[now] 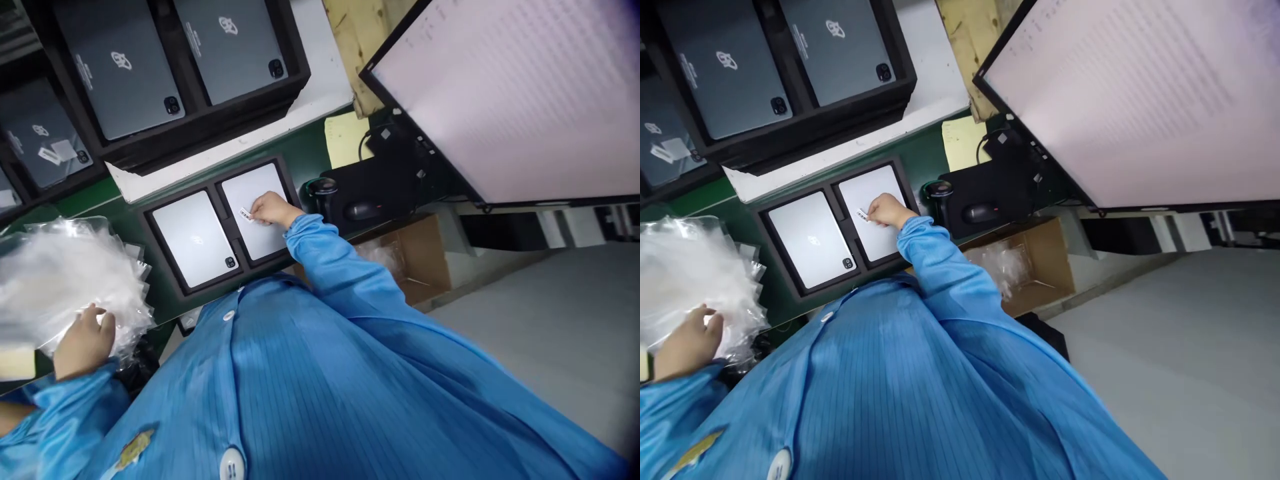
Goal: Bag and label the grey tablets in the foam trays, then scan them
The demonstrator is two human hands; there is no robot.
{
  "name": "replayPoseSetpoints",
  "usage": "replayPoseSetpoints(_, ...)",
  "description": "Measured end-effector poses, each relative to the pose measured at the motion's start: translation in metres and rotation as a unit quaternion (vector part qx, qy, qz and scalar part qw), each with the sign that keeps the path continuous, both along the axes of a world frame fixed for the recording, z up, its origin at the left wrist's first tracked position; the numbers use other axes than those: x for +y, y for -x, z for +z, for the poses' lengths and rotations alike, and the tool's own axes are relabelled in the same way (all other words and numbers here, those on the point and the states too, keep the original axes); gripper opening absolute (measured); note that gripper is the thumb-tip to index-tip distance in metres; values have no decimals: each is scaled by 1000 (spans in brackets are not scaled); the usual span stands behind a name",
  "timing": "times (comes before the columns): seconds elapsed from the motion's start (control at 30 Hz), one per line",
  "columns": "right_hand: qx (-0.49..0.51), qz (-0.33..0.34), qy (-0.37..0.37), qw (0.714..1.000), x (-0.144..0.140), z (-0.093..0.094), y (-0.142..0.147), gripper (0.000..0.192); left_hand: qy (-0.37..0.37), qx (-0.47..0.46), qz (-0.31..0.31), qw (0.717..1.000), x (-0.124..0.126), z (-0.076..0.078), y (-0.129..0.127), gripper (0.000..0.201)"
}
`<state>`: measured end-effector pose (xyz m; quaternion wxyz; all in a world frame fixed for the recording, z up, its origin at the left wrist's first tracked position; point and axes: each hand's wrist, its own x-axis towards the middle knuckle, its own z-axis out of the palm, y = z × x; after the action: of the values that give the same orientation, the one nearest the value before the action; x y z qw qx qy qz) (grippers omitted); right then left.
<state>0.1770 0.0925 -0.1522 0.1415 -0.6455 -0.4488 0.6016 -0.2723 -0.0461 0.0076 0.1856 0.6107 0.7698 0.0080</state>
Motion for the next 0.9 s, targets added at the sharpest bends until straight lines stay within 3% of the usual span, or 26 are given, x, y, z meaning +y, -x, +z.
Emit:
replayPoseSetpoints(0.1,-37,75,10,996,0,3,0,12,-160,12,-71,985,-10,-3,-49,20)
replayPoseSetpoints(0.17,-66,86,14,994,0,6,3,17,-193,-96,-219,952,-11,-13,-89,19)
replayPoseSetpoints(0.23,-82,87,24,993,-1,9,8,21,-179,-205,-332,903,-4,-37,-130,14)
replayPoseSetpoints(0.3,-86,84,42,992,-6,11,13,23,-157,-272,-332,890,11,-73,-165,24)
replayPoseSetpoints(0.43,-72,46,34,996,-19,12,15,16,-99,-394,-271,873,51,-155,-220,72)
replayPoseSetpoints(0.5,-66,25,18,997,-23,12,14,9,-83,-446,-271,849,68,-186,-238,82)
replayPoseSetpoints(0.57,-66,22,11,998,-25,13,12,7,-88,-476,-253,838,79,-206,-249,83)
replayPoseSetpoints(0.67,-69,44,8,997,-23,15,10,9,-106,-480,-212,844,86,-217,-255,78)
replayPoseSetpoints(0.9,-70,85,-16,994,-20,18,4,13,-78,-448,-235,859,91,-213,-252,75)
